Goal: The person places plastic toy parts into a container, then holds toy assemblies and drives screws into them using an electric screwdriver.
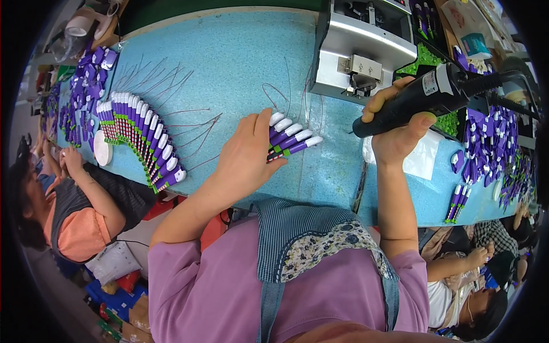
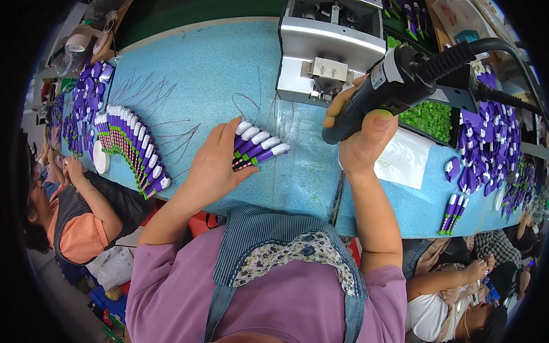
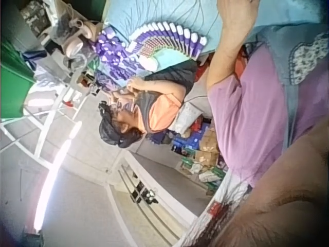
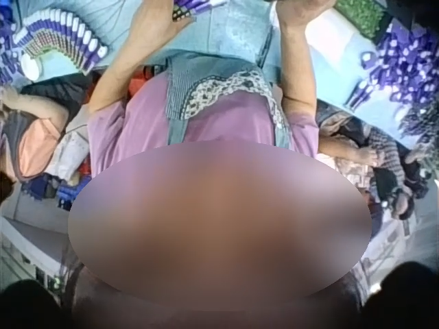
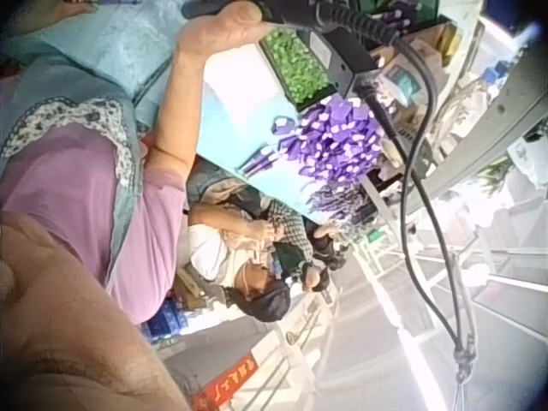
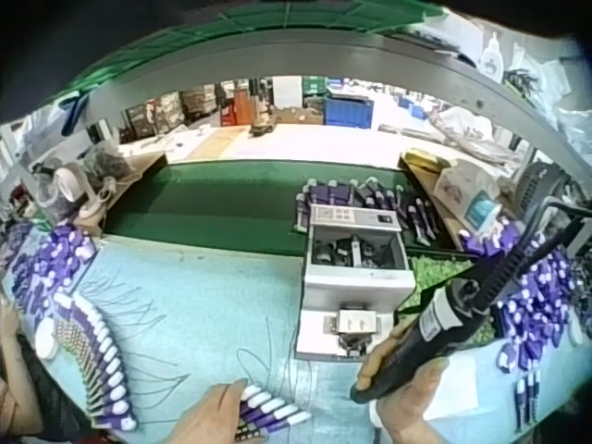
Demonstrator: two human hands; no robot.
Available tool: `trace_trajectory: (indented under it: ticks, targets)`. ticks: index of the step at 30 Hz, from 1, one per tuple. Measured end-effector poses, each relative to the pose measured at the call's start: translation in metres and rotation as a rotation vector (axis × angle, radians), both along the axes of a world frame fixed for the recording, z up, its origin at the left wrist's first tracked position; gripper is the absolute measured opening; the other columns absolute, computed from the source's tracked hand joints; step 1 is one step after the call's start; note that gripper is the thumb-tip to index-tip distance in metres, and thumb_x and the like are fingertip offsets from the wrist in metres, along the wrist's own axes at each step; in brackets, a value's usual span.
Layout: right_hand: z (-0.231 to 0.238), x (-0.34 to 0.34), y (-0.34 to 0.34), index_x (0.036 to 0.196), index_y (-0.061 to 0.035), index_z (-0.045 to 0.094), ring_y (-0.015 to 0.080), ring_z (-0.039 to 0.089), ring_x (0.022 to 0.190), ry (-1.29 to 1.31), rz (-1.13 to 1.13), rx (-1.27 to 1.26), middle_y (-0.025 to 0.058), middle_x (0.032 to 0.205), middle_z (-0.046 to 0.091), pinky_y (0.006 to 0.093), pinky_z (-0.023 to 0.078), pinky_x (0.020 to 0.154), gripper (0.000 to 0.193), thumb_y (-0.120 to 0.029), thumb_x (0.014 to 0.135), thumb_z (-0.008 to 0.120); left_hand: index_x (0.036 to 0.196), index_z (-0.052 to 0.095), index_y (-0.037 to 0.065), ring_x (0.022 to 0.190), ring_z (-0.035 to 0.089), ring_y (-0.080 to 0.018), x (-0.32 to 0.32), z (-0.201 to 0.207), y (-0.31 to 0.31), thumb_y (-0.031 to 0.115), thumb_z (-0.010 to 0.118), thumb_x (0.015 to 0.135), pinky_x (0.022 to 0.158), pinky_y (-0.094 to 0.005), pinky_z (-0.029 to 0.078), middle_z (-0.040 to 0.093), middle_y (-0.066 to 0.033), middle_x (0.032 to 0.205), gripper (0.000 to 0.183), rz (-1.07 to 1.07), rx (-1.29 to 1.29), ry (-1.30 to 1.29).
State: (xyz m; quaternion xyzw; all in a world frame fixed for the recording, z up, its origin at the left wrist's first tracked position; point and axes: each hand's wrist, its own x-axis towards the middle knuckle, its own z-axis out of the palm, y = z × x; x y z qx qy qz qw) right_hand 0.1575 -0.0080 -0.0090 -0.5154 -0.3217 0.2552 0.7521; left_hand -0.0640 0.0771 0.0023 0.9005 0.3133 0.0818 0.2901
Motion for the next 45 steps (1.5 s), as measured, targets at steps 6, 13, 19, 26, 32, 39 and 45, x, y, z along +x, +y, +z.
trace_trajectory:
  ticks: [6,13,19,26,32,39,45]
  targets:
    - [0.001,-0.001,-0.003,0.113,-0.0069,0.046,0.0168,0.056,0.056,-0.039,0.005,-0.012,0.0097,0.071,0.058,0.0257,0.047,0.053,0.082,-0.078,0.073,0.049,0.111,0.045,-0.004,0.088,0.058,-0.037,-0.01,0.002,0.008,0.025,0.08,0.064,0.07,-0.0432,0.049,0.056,-0.0194,0.095,0.066,-0.039,-0.024,0.077]
    - [-0.002,0.0,-0.005,0.115,-0.0062,0.045,0.0168,0.056,0.057,-0.033,0.012,0.006,0.0103,0.072,0.058,0.0256,0.046,0.054,0.085,-0.08,0.073,0.045,0.095,0.047,-0.002,0.075,0.06,-0.0385,-0.009,-0.008,0.009,0.03,0.079,0.064,0.064,-0.0453,0.049,0.058,-0.02,0.084,0.055,-0.018,-0.082,0.071]
    - [-0.004,0.006,-0.006,0.118,-0.0056,0.045,0.0196,0.055,0.056,0.059,0.086,0.163,0.0124,0.072,0.058,0.0284,0.046,0.054,0.088,-0.082,0.074,0.041,0.093,0.048,-0.004,0.078,0.061,-0.0391,-0.004,-0.012,0.009,0.029,0.078,0.066,0.065,-0.0443,0.05,0.059,-0.0217,0.084,0.052,0.024,-0.223,0.044]
    - [0.07,0.02,0.011,0.122,-0.0083,0.047,0.0221,0.052,0.061,-0.119,0.338,0.43,0.013,0.079,0.056,0.0356,0.04,0.063,0.096,-0.087,0.069,0.039,0.115,0.051,-0.002,0.089,0.058,-0.0134,0.01,-0.016,-0.005,0.02,0.082,0.067,0.081,-0.0294,0.048,0.061,-0.0071,0.1,0.062,0.213,-1.299,-0.202]
    - [0.055,0.032,0.042,0.118,-0.0074,0.051,0.0241,0.053,0.063,0.001,0.395,0.49,0.015,0.08,0.057,0.0365,0.041,0.061,0.097,-0.089,0.068,0.035,0.121,0.048,-0.001,0.091,0.058,-0.0126,0.033,-0.01,-0.015,0.012,0.079,0.07,0.082,-0.0278,0.048,0.061,-0.0058,0.102,0.062,0.235,-1.506,-0.296]
    - [0.08,0.0,0.012,0.115,-0.0079,0.05,0.0191,0.048,0.053,-0.119,0.27,0.351,0.0093,0.073,0.052,0.0356,0.04,0.057,0.093,-0.087,0.069,0.037,0.118,0.051,0.001,0.089,0.06,-0.0123,0.041,-0.005,-0.012,0.011,0.079,0.071,0.08,-0.0279,0.049,0.062,-0.0051,0.099,0.055,0.198,-1.557,-0.303]
    - [0.07,-0.002,0.004,0.115,-0.0045,0.046,0.0207,0.048,0.048,-0.141,0.303,0.351,0.0114,0.07,0.052,0.0348,0.041,0.052,0.093,-0.085,0.07,0.041,0.118,0.052,0.001,0.089,0.06,-0.0124,0.045,-0.006,-0.016,0.011,0.079,0.07,0.08,-0.0273,0.049,0.062,-0.0046,0.1,0.056,0.18,-1.635,-0.34]
